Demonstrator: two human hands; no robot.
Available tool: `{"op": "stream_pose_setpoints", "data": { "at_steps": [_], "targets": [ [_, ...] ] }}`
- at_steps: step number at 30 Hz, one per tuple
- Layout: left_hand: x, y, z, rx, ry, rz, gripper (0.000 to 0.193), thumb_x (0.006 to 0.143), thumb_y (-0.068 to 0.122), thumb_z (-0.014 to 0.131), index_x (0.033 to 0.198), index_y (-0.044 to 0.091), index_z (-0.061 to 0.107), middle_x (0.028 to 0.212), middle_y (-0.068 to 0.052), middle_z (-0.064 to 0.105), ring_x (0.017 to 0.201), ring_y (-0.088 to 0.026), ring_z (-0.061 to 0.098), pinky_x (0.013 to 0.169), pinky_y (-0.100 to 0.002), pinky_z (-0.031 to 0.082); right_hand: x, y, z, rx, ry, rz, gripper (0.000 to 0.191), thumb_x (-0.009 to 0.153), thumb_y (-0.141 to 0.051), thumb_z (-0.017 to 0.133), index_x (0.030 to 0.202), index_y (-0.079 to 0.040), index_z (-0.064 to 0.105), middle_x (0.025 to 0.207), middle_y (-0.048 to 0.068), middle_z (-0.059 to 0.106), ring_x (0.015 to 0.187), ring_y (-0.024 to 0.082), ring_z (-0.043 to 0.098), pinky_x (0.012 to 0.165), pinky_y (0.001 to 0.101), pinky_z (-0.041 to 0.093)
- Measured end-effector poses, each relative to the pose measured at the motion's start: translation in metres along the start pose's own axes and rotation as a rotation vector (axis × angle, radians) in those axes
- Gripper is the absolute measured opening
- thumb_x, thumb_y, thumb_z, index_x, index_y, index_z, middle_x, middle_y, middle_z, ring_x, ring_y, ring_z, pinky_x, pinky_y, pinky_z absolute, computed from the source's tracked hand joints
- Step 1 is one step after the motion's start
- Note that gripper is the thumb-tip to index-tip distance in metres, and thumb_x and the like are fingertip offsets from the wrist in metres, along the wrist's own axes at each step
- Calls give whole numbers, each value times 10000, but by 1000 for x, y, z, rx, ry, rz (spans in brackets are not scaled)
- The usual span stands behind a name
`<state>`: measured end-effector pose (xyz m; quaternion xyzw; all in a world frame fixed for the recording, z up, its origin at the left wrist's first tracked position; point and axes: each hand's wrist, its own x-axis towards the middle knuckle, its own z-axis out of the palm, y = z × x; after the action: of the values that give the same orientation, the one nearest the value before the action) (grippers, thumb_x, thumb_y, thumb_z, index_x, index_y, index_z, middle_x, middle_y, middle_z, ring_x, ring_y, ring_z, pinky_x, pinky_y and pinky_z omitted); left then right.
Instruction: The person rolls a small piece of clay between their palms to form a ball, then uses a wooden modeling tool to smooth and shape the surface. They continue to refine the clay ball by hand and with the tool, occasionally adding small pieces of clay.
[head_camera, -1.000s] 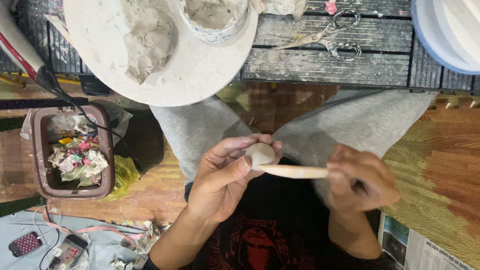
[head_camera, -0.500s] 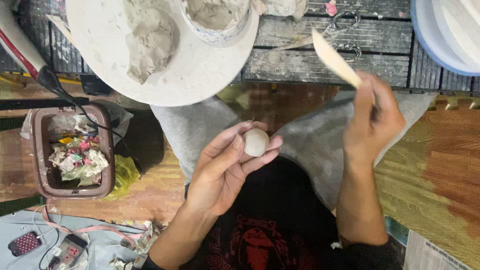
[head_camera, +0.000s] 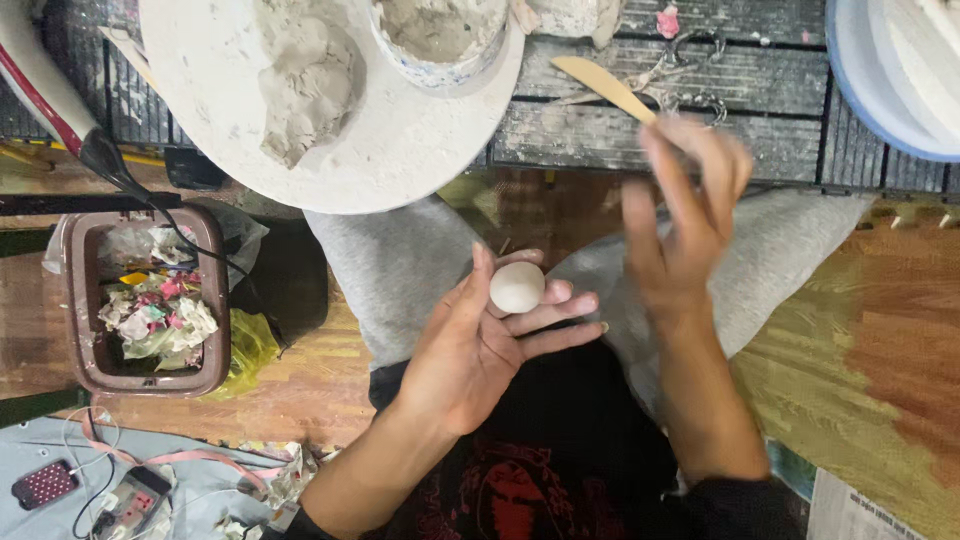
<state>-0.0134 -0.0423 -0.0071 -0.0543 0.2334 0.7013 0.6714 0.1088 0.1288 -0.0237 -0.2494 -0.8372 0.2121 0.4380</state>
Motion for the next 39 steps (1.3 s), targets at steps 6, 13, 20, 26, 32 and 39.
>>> {"op": "stream_pose_setpoints", "data": {
  "at_steps": [6,13,20,26,32,39],
  "targets": [
    [-2,-19,-7,248,40,154,513,1154,408,433,1293,-45,631,1144,-186,729,1096,-289,687,963,-451,553,-21,-46,-16,231,-180,-171,680,751,-491,892,1229,-61,671,1215,70,729,1222,284,640,1070,485,490],
    [-14,-16,-15,310,-114,241,368,1081,241,636,1319,-41,636,1226,-157,719,1118,-218,702,960,-367,590,-29,-48,-24,351,-212,-95,516,731,-422,866,1112,-98,740,1220,16,726,1246,287,632,1059,450,503],
    [-26,-7,-22,513,-130,260,473,921,42,812,1341,-101,646,1227,-204,726,1112,-221,704,1003,-370,586,-45,-38,-17,515,-212,-125,511,780,-406,861,1172,-110,721,1308,98,667,1302,343,604,1088,518,530],
    [-16,-8,-31,216,-202,27,404,937,134,820,1250,-88,694,1194,-206,751,1076,-266,736,981,-409,603,-63,-35,-1,818,-136,-81,484,772,-435,873,1146,-155,742,1352,112,639,1333,325,585,1090,556,525],
    [-12,-16,-52,80,-299,-92,385,921,117,846,1239,-44,702,1203,-158,739,1112,-252,721,1023,-425,587,-63,-38,1,919,-172,-114,453,795,-468,858,1089,-140,752,1393,128,582,1311,348,584,1082,588,526],
    [-15,-18,-40,5,-206,-132,439,924,135,836,1251,-116,684,1106,-265,738,939,-365,731,863,-490,611,-70,-34,10,997,-116,-73,426,835,-421,846,1173,-185,739,1394,121,609,1300,338,612,1055,560,549]
  ]
}}
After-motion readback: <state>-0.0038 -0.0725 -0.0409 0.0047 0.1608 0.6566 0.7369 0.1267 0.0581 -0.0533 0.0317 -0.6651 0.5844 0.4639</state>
